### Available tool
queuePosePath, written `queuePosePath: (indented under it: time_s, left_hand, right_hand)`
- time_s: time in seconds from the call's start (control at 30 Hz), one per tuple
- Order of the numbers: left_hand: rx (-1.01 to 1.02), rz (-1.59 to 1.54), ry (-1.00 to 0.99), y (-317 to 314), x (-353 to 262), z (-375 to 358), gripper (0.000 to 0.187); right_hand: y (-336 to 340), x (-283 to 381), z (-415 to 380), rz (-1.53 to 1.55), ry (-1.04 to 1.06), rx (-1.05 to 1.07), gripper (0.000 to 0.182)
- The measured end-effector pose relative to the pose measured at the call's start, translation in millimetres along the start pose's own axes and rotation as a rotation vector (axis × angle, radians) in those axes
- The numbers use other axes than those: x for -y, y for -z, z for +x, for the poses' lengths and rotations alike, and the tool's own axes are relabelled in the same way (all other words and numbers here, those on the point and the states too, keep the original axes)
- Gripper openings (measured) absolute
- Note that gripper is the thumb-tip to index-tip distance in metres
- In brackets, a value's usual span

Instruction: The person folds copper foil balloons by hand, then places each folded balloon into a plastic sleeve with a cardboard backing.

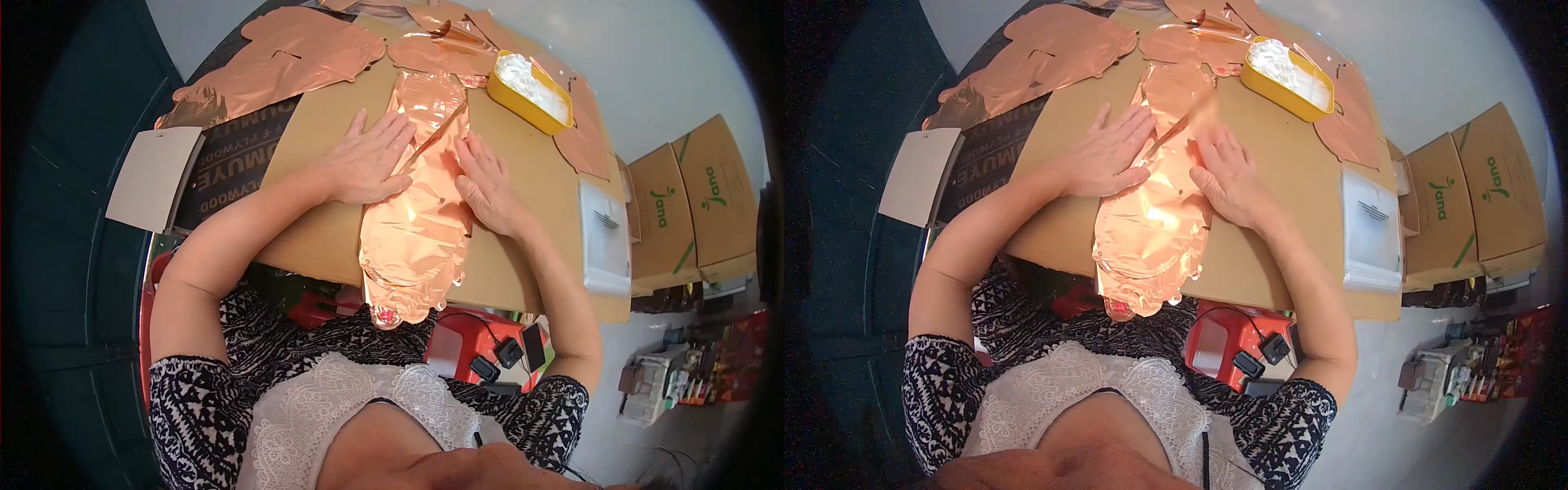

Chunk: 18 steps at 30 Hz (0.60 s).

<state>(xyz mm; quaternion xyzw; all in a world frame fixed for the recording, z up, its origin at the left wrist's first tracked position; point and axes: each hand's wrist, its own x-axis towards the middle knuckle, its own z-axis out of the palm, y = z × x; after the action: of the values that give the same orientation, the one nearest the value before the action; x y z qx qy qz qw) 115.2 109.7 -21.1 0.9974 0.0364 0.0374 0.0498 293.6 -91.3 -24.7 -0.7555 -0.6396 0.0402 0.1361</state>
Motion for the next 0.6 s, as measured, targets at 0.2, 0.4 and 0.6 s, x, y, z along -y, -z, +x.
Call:
queuePosePath:
  time_s: [0.2, 0.4, 0.6]
  left_hand:
    - [0.004, 0.023, -0.003, 2.8, -2.8, -1.1, 0.080]
    - [-0.015, 0.026, -0.011, 4.6, -4.4, -3.9, 0.081]
    - [-0.041, 0.036, -0.035, 3.7, -4.5, -4.1, 0.081]
  right_hand:
    - [4.1, 13.8, -13.2, -0.218, 0.072, -0.014, 0.086]
    - [4.9, 25.2, -26.3, -0.220, 0.115, 0.033, 0.090]
    - [2.5, 4.3, 6.6, -0.235, 0.037, 0.023, 0.086]
